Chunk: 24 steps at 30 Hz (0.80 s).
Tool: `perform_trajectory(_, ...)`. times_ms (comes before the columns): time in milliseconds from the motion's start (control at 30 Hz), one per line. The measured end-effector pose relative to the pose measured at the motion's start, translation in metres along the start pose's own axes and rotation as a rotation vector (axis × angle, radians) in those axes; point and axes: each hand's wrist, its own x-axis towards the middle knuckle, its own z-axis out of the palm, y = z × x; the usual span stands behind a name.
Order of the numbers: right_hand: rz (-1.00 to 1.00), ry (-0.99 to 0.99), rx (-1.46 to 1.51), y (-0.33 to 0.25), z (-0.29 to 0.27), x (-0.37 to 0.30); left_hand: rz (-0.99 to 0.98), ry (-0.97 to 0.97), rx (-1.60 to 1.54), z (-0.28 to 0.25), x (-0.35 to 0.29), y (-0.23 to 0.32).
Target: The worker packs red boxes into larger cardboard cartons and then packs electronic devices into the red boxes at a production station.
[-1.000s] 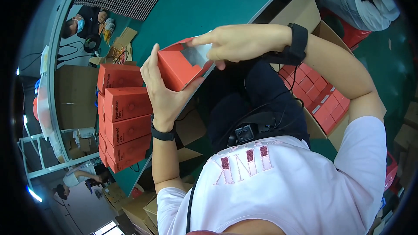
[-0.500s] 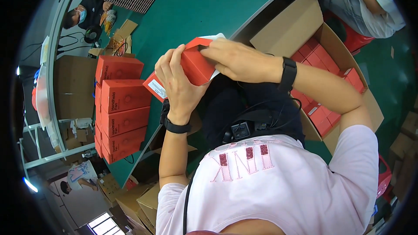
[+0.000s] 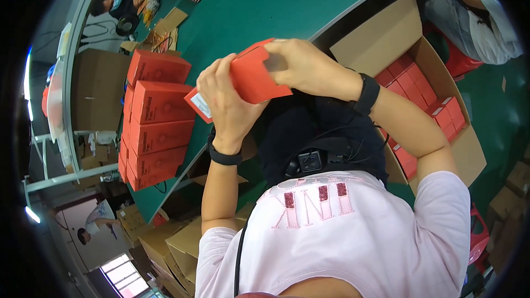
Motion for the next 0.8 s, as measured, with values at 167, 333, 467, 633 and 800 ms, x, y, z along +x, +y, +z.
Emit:
perform_trajectory(167, 0.13, -0.049, 0.086, 0.01, 0.009, 0.016, 0.021, -0.036, 0.067, 0.005, 0.0, -0.003)
perform_trajectory(333, 0.114, 0.031, -0.032, 0.036, 0.024, 0.042, -0.025, -0.064, 0.059, 0.005, 0.002, -0.008)
perform_trajectory(467, 0.183, -0.022, -0.088, 0.027, 0.024, 0.059, -0.125, -0.129, 0.093, -0.001, 0.007, -0.012)
perform_trajectory(633, 0.213, -0.105, -0.109, 0.044, 0.027, 0.07, -0.186, -0.319, 0.156, 0.002, 0.011, -0.019)
perform_trajectory(800, 0.149, -0.348, -0.041, 0.058, 0.017, 0.078, -0.273, -0.334, 0.09, 0.01, 0.009, -0.024)
